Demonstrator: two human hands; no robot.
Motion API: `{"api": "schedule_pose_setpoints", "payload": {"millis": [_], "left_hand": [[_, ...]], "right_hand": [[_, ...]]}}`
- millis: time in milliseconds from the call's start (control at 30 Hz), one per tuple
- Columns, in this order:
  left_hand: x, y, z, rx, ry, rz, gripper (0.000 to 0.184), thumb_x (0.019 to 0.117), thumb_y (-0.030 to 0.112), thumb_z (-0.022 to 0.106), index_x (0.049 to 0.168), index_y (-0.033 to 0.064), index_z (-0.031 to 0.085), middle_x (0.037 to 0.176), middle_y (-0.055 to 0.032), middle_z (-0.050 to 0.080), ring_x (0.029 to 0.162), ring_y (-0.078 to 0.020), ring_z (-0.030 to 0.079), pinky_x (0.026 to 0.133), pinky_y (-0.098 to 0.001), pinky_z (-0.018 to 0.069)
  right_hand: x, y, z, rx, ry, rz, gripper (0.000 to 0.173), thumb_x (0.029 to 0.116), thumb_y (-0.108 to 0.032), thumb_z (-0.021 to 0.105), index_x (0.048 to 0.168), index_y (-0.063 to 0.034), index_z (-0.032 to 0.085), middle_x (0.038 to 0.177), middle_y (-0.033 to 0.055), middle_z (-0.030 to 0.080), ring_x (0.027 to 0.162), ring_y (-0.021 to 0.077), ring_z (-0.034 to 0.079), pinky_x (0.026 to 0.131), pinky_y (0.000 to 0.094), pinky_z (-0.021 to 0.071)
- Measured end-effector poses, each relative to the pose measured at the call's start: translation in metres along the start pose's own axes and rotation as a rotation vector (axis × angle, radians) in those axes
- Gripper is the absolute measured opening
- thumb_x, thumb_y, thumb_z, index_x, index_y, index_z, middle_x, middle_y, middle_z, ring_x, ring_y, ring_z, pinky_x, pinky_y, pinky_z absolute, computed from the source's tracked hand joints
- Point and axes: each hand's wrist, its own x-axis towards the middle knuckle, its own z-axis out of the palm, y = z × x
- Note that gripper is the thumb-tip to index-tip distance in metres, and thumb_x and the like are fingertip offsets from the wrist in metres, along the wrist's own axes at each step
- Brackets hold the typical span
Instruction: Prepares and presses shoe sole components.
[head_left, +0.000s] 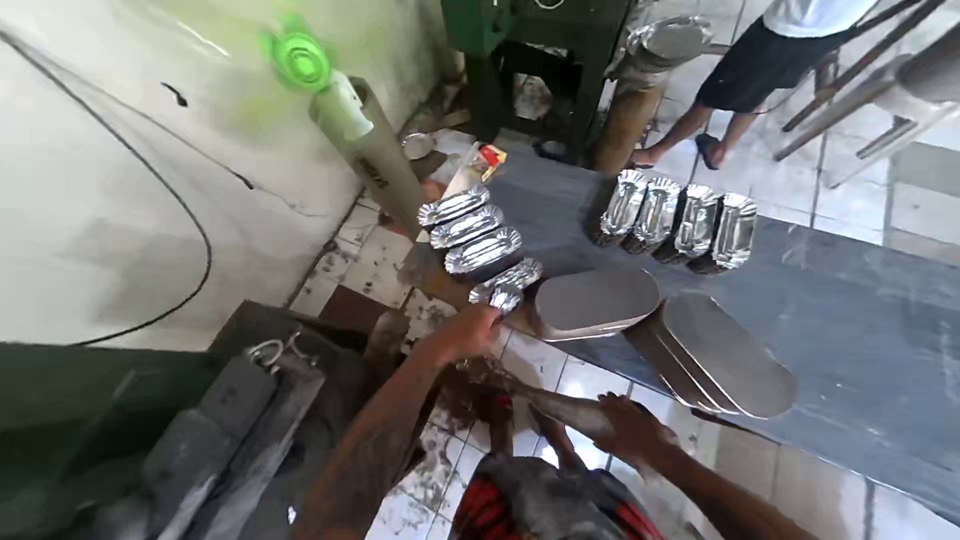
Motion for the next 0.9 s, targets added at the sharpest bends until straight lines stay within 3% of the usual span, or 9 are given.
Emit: {"api": "schedule_pose_setpoints", "payload": {"millis": [100,233,300,400,567,667,767,800,900], "left_hand": [[0.077,0.0,-0.024,0.214,-0.039,0.194,0.021,0.0978,0.017,0.065,0.104,-0.0027,0.069,0.108,-0.0217,0.066,0.102,-0.0357,0.066,0.091,-0.054,0.0541],[0.125,-0.007,-0.027,0.352,-0.161,0.221,0.022,0.0969,0.022,0.068,0.1,0.0003,0.071,0.104,-0.0188,0.068,0.099,-0.0333,0.067,0.09,-0.0529,0.054],[0.137,-0.023,-0.023,0.295,-0.153,0.205,0.028,0.0956,0.026,0.07,0.109,0.0013,0.071,0.114,-0.0189,0.066,0.105,-0.0321,0.065,0.094,-0.0516,0.0537],[0.136,-0.03,-0.016,0.127,-0.106,0.252,0.027,0.0946,0.021,0.071,0.112,0.0002,0.07,0.113,-0.0201,0.066,0.106,-0.0325,0.065,0.094,-0.0522,0.0533],[0.132,-0.033,-0.018,-0.11,-0.07,0.307,0.046,0.0984,0.009,0.064,0.144,0.0044,0.054,0.128,-0.0221,0.065,0.115,-0.0356,0.065,0.1,-0.0575,0.0503],[0.138,-0.036,-0.012,-0.048,-0.029,0.28,0.07,0.091,0.016,0.076,0.152,0.0057,0.042,0.134,-0.0251,0.061,0.12,-0.0414,0.062,0.101,-0.0627,0.0492],[0.125,-0.021,-0.019,0.042,0.0,0.295,0.074,0.0874,0.021,0.081,0.149,0.0048,0.045,0.136,-0.0293,0.056,0.12,-0.0461,0.06,0.099,-0.066,0.0493],[0.116,-0.011,-0.027,0.012,0.03,0.322,0.065,0.0912,0.019,0.077,0.147,0.0032,0.048,0.137,-0.0285,0.056,0.123,-0.0451,0.059,0.101,-0.0653,0.0478],[0.08,0.033,-0.041,-0.138,0.202,0.311,0.05,0.104,0.029,0.06,0.145,0.0025,0.051,0.139,-0.0228,0.059,0.127,-0.0374,0.059,0.107,-0.0613,0.0461]], "right_hand": [[0.023,0.022,0.024,0.004,0.016,0.045,0.096,0.0822,-0.068,0.069,0.155,-0.0109,0.043,0.161,0.0123,0.041,0.149,0.0331,0.037,0.118,0.0575,0.0342],[0.032,0.031,0.023,0.05,-0.014,0.051,0.099,0.0769,-0.073,0.07,0.152,-0.013,0.047,0.155,0.0119,0.049,0.143,0.0335,0.045,0.113,0.0582,0.0409],[0.034,0.033,0.018,0.085,0.008,0.038,0.098,0.0768,-0.072,0.071,0.151,-0.0126,0.049,0.154,0.0127,0.049,0.143,0.0341,0.045,0.113,0.0594,0.0403],[0.019,0.017,0.013,0.111,0.034,0.056,0.096,0.0775,-0.071,0.071,0.151,-0.0139,0.049,0.154,0.0119,0.049,0.142,0.0336,0.045,0.114,0.0591,0.0388],[-0.035,-0.02,-0.023,0.544,0.149,0.11,0.06,0.0989,-0.038,0.063,0.144,-0.0001,0.055,0.148,0.0241,0.053,0.142,0.0387,0.045,0.121,0.054,0.0315],[-0.105,-0.056,-0.074,0.708,0.557,-0.164,0.045,0.099,-0.036,0.065,0.13,-0.0025,0.067,0.129,0.0178,0.066,0.123,0.0269,0.061,0.109,0.0451,0.0479],[-0.131,-0.047,-0.133,0.271,1.152,-0.245,0.044,0.0993,-0.04,0.063,0.112,0.0017,0.071,0.107,0.0183,0.073,0.1,0.0282,0.069,0.09,0.0442,0.0557],[-0.129,-0.031,-0.151,0.111,1.194,-0.201,0.051,0.0973,-0.047,0.064,0.109,0.0023,0.073,0.106,0.0192,0.074,0.103,0.0322,0.071,0.097,0.0493,0.0551],[-0.111,0.013,-0.167,-0.021,0.915,-0.1,0.062,0.0942,-0.06,0.063,0.117,-0.0025,0.071,0.116,0.0137,0.073,0.118,0.0296,0.067,0.122,0.0532,0.0333]]}}
